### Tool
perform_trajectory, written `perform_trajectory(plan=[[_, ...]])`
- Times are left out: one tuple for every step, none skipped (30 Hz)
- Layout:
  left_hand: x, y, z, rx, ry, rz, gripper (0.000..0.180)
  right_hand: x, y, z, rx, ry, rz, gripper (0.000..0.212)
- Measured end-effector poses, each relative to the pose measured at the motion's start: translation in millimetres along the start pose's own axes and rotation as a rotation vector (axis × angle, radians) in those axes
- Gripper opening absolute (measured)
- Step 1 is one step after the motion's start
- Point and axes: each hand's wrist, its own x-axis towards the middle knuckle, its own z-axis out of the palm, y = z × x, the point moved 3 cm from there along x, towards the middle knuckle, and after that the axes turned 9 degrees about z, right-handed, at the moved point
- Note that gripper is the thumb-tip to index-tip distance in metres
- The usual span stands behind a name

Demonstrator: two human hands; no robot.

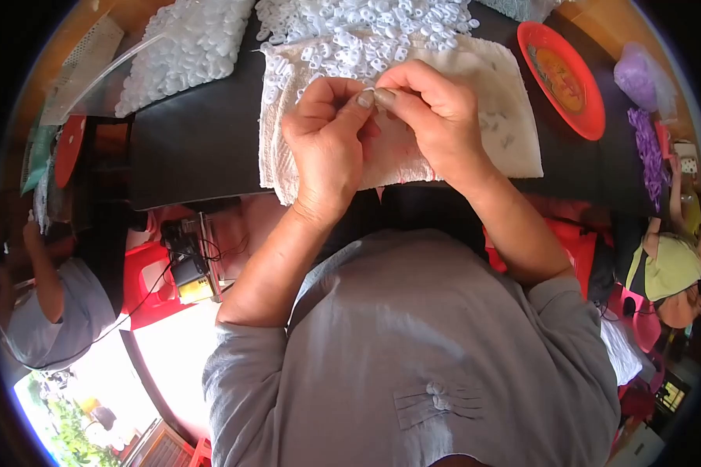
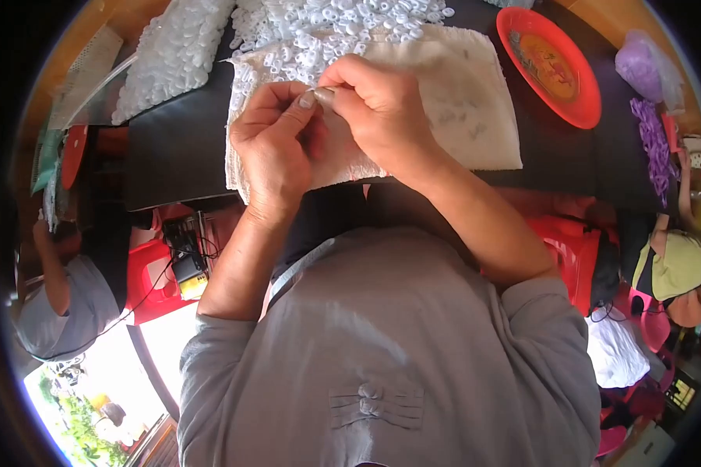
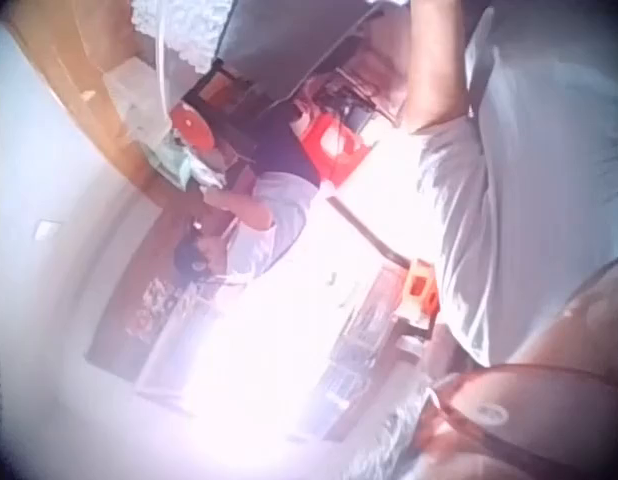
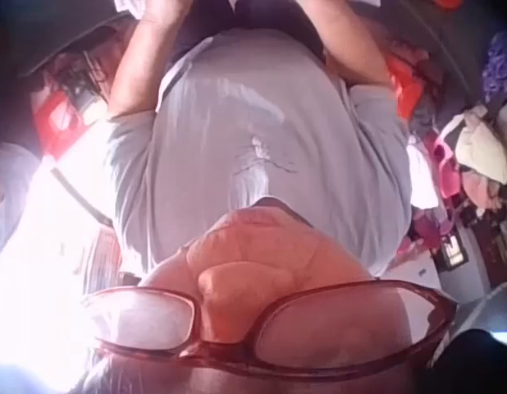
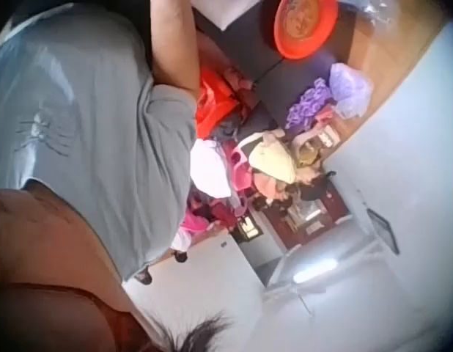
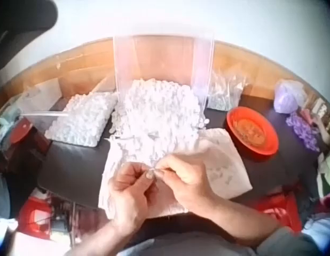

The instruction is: The recorder is manually assembling or inspecting small white plastic rings at a shared workbench.

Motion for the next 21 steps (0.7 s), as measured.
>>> perform_trajectory(plan=[[-1.4, 2.5, 1.2, -0.004, 0.02, 0.003, 0.003, -1.4, -3.1, 0.2, -0.017, 0.007, 0.002, 0.005], [-3.6, 5.0, 2.2, -0.008, 0.04, 0.006, 0.003, -3.9, -5.8, -0.8, -0.033, 0.013, 0.003, 0.005], [-0.6, 4.0, 1.4, -0.008, 0.033, 0.017, 0.003, -1.4, -3.9, -1.1, -0.034, 0.019, -0.009, 0.005], [1.2, 1.8, -0.2, 0.013, 0.036, 0.003, 0.003, 0.4, -1.4, -0.7, -0.054, 0.013, -0.034, 0.004], [3.3, -0.6, -1.3, 0.035, 0.04, -0.01, 0.003, 2.5, 0.7, -0.5, -0.073, 0.006, -0.059, 0.004], [3.6, -1.8, -1.7, 0.037, 0.039, -0.005, 0.003, 2.2, 1.5, 0.4, -0.071, 0.007, -0.064, 0.004], [4.5, -3.7, -1.2, -0.001, 0.042, -0.002, 0.004, 2.3, 2.8, 0.3, 0.009, 0.024, -0.042, 0.004], [5.1, -4.4, -1.2, -0.039, 0.045, 0.002, 0.004, 2.6, 3.1, 0.1, 0.09, 0.04, -0.02, 0.004], [3.8, -3.6, -1.1, -0.037, 0.045, 0.004, 0.004, 1.5, 0.2, -0.4, 0.092, 0.04, -0.022, 0.004], [2.4, -3.0, -1.0, -0.042, 0.043, -0.009, 0.004, 0.6, -3.6, -2.1, 0.068, 0.077, -0.022, 0.004], [1.0, -2.5, -0.9, -0.047, 0.04, -0.022, 0.005, -0.5, -6.4, -3.5, 0.043, 0.114, -0.021, 0.005], [0.9, -2.0, -0.3, -0.047, 0.036, -0.018, 0.005, -0.4, -5.5, -3.9, 0.043, 0.117, -0.025, 0.005], [0.7, -1.9, 0.0, -0.032, 0.04, -0.02, 0.005, -0.2, -3.4, -3.9, -0.031, 0.137, -0.062, 0.006], [0.5, -2.0, 0.2, -0.018, 0.044, -0.022, 0.006, -0.6, -2.4, -4.2, -0.105, 0.158, -0.098, 0.007], [0.5, -1.9, -0.1, -0.017, 0.043, -0.018, 0.006, -1.1, -2.4, -4.2, -0.105, 0.159, -0.102, 0.007], [0.4, -2.0, -0.5, -0.014, 0.041, -0.014, 0.006, -1.7, -2.8, -3.7, -0.139, 0.152, -0.11, 0.007], [0.5, -2.3, -0.8, -0.011, 0.039, -0.011, 0.006, -1.9, -3.0, -3.2, -0.172, 0.145, -0.117, 0.007], [0.5, -2.7, -0.5, -0.012, 0.037, -0.01, 0.006, -1.8, -2.9, -3.6, -0.173, 0.147, -0.118, 0.007], [0.7, -2.8, 0.3, -0.01, 0.018, 0.006, 0.006, -1.5, -3.0, -4.1, -0.175, 0.156, -0.135, 0.006], [0.9, -2.6, 1.3, -0.007, 0.001, 0.021, 0.007, -1.3, -3.3, -4.6, -0.177, 0.164, -0.151, 0.005], [0.9, -1.5, 1.8, -0.006, 0.0, 0.021, 0.007, -1.0, -3.3, -5.6, -0.176, 0.164, -0.151, 0.005]])
